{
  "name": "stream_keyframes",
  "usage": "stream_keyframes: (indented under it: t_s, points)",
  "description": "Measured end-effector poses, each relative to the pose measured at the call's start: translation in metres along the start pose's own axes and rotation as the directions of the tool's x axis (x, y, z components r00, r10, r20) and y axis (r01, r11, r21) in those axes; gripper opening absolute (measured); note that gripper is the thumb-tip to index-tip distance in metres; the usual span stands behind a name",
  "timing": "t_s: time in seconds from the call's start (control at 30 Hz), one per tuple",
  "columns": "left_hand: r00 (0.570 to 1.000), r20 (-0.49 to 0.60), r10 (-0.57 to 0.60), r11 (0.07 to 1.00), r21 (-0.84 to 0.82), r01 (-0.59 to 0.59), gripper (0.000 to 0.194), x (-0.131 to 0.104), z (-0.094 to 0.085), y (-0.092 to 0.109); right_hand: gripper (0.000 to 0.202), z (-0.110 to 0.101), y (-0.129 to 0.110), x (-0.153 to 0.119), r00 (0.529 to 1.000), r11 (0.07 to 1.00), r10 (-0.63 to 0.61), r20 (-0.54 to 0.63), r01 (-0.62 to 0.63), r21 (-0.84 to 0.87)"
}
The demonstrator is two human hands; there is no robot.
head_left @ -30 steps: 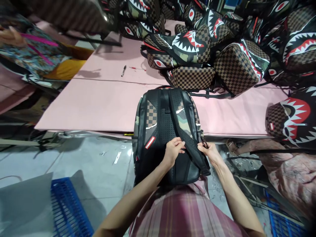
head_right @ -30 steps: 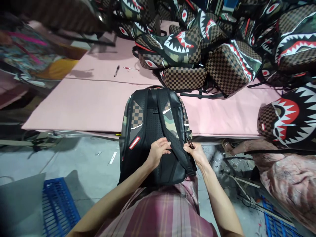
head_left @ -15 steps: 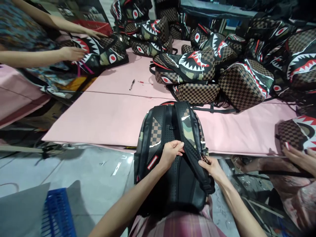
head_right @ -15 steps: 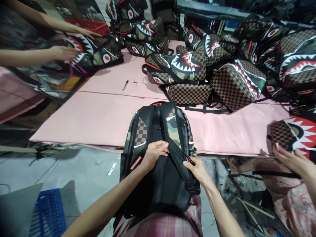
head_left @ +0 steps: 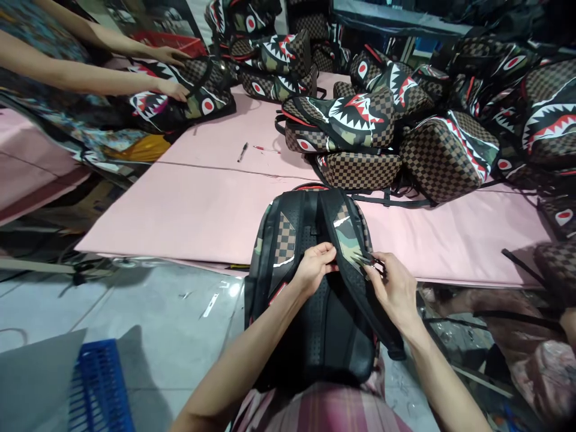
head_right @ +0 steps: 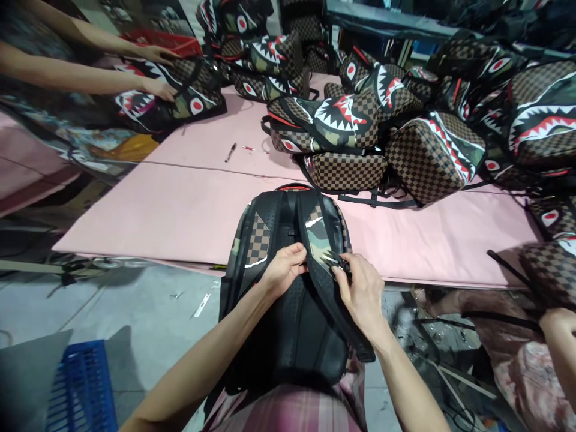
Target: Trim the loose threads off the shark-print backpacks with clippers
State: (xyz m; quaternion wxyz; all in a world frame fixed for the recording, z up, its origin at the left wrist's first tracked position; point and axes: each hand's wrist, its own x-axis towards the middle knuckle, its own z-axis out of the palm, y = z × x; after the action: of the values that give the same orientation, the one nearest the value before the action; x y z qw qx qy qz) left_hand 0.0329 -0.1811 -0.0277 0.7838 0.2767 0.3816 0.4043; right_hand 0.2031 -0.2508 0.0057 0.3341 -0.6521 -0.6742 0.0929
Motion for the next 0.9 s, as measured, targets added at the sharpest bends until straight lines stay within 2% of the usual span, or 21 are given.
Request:
stream_keyframes:
  t_s: [0.07,0.17,0.3,0.5,0.7,0.9]
  points:
    - [1.000,-0.001,0.016,1.000,0.003,-0.016,0.033,-0.002,0.001,0.000,0.020,-0.002,-0.009,0.008,0.986,0.984,-0.158,-0.055,0.153,-0.092]
    - [0.999,-0.004,0.048,0.999,0.019,-0.048,0.033,-0.004,0.003,0.000,0.017,-0.003,-0.016,0.016,0.957,0.930,-0.287,-0.048,0.266,-0.254]
    - [0.996,-0.020,0.082,0.996,0.044,-0.081,0.031,-0.005,0.005,0.001,0.015,-0.002,-0.021,0.021,0.936,0.858,-0.351,-0.004,0.320,-0.402]
    - [0.982,-0.044,0.182,0.964,0.204,-0.169,0.027,-0.004,0.006,0.002,0.015,-0.003,-0.027,0.024,0.923,0.803,-0.382,0.030,0.348,-0.484]
    - [0.964,-0.008,0.267,0.893,0.378,-0.245,0.020,-0.001,0.001,0.000,0.016,-0.002,-0.024,0.029,0.924,0.813,-0.378,0.051,0.358,-0.460]
    - [0.975,0.011,0.222,0.917,0.339,-0.213,0.022,-0.001,-0.002,0.000,0.016,0.001,-0.005,0.040,0.923,0.900,-0.362,0.127,0.382,-0.212]
